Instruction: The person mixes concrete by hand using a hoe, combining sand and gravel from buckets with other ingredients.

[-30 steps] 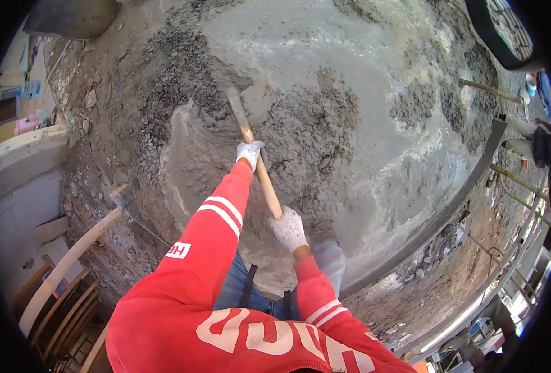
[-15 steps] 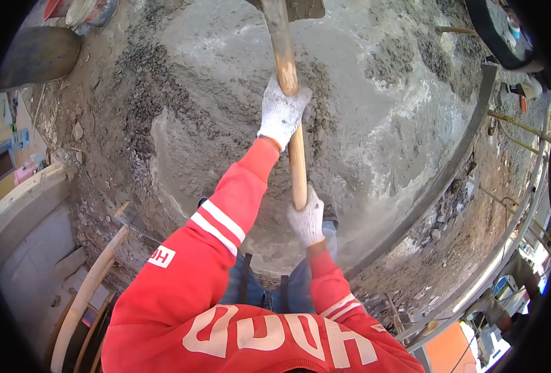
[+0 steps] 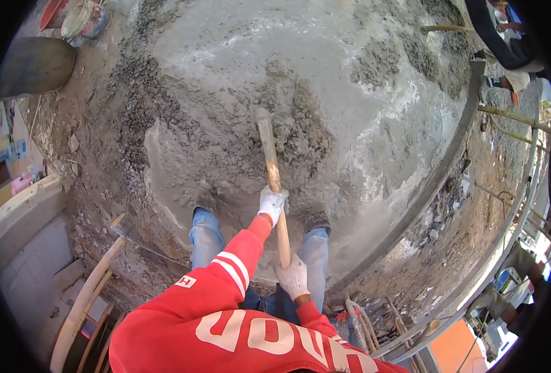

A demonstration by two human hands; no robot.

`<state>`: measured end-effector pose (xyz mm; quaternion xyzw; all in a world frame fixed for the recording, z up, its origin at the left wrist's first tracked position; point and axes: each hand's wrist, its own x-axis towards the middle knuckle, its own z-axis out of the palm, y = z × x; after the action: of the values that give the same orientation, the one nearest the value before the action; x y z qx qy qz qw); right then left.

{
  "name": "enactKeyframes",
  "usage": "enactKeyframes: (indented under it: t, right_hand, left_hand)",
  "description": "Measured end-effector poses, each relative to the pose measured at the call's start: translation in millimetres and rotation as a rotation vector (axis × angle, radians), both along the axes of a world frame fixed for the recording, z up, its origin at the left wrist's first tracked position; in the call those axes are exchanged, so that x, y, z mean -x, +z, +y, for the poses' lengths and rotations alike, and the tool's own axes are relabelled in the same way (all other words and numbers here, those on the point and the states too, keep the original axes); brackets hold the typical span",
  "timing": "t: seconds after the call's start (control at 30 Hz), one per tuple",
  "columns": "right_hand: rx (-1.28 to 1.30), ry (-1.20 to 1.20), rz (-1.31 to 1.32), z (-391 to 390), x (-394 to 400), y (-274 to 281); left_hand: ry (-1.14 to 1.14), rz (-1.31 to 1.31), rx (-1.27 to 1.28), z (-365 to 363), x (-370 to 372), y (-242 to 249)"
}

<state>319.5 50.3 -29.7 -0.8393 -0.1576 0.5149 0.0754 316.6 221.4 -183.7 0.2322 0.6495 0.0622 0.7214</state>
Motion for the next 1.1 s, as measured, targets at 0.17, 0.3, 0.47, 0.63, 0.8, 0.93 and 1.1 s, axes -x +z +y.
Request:
enactKeyframes:
  t: [0.17, 0.3, 0.47, 0.63, 0.8, 0.93, 1.1]
  right_hand:
    - [-0.166, 0.069, -0.039, 0, 41, 31]
    - [-0.501, 0.191, -0.160, 180, 14, -33]
    - [-0.788, 0.278, -0.146, 448, -29, -127]
    - [-0.392, 0.238, 0.053, 424, -51, -188]
    - [-0.255, 0.313, 0.040, 227, -88, -130]
    - [-0.218, 0.325, 0.046, 71, -122, -74]
    - [-0.033, 0.370, 0.041, -75, -184, -33]
  left_hand:
    - [-0.039, 0.039, -0.244, 40, 46, 100]
    - [-0.087, 0.104, -0.798, 219, 47, 116]
    - [-0.207, 0.568, -0.992, 402, 23, 30]
    - [-0.488, 0.692, -0.554, 388, 9, -95]
    - [-0.359, 0.499, -0.308, 271, -4, -159]
    - [0.131, 0.094, -0.161, 154, -22, -136]
    - [0.374, 0.081, 0.063, -9, -69, -59]
